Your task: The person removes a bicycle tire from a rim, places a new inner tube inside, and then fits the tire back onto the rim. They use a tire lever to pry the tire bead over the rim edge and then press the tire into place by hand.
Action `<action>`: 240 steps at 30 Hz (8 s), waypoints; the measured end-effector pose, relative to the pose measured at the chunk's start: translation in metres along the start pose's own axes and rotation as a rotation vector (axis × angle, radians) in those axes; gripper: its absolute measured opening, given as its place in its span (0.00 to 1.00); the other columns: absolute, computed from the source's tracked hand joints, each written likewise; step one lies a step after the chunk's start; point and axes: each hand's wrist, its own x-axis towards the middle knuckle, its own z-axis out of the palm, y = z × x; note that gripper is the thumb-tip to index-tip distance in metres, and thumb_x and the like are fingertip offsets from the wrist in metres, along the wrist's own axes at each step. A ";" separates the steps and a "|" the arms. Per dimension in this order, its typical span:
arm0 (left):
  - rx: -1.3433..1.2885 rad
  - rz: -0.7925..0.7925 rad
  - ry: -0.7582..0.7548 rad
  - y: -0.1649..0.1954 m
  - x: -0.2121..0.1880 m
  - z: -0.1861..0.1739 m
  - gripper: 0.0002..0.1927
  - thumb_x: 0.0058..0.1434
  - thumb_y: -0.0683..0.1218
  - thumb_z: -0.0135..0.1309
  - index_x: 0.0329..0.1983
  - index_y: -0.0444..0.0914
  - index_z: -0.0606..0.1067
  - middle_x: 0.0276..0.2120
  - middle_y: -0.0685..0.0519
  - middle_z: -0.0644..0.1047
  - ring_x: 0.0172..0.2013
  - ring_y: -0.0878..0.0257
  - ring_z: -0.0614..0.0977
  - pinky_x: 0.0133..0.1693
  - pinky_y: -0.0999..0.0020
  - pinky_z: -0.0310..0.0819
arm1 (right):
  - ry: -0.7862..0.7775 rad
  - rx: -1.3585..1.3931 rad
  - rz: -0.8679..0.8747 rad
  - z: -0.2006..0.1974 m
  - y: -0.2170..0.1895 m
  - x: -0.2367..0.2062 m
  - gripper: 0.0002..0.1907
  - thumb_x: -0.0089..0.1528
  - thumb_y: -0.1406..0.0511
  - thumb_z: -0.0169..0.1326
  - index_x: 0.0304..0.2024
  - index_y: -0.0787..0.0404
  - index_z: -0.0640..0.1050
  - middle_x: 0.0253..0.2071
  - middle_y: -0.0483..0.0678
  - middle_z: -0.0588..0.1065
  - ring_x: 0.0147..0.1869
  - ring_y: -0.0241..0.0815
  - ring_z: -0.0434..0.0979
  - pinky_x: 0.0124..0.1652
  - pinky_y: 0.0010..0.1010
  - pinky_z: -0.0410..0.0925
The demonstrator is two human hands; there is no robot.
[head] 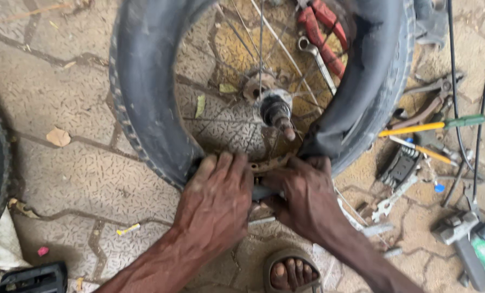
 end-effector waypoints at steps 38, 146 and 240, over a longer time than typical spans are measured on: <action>-0.200 -0.081 -0.181 0.002 0.002 0.009 0.42 0.38 0.50 0.66 0.60 0.31 0.73 0.54 0.33 0.76 0.55 0.43 0.77 0.63 0.49 0.52 | 0.281 -0.023 -0.141 0.019 -0.009 -0.022 0.12 0.47 0.70 0.63 0.32 0.58 0.76 0.30 0.44 0.75 0.38 0.47 0.71 0.45 0.48 0.59; -0.198 -0.133 -0.357 0.011 0.006 -0.008 0.39 0.36 0.50 0.72 0.51 0.29 0.73 0.47 0.38 0.76 0.52 0.47 0.77 0.60 0.50 0.59 | 0.099 0.039 -0.050 0.037 -0.012 -0.027 0.23 0.46 0.75 0.58 0.45 0.57 0.84 0.45 0.51 0.82 0.43 0.44 0.75 0.53 0.53 0.61; -0.202 -0.110 -0.497 0.008 -0.008 -0.022 0.40 0.43 0.54 0.69 0.57 0.32 0.70 0.50 0.40 0.75 0.56 0.46 0.74 0.62 0.48 0.52 | -0.122 0.085 0.091 0.018 -0.019 -0.019 0.19 0.40 0.73 0.62 0.35 0.55 0.86 0.36 0.43 0.77 0.46 0.48 0.72 0.45 0.44 0.63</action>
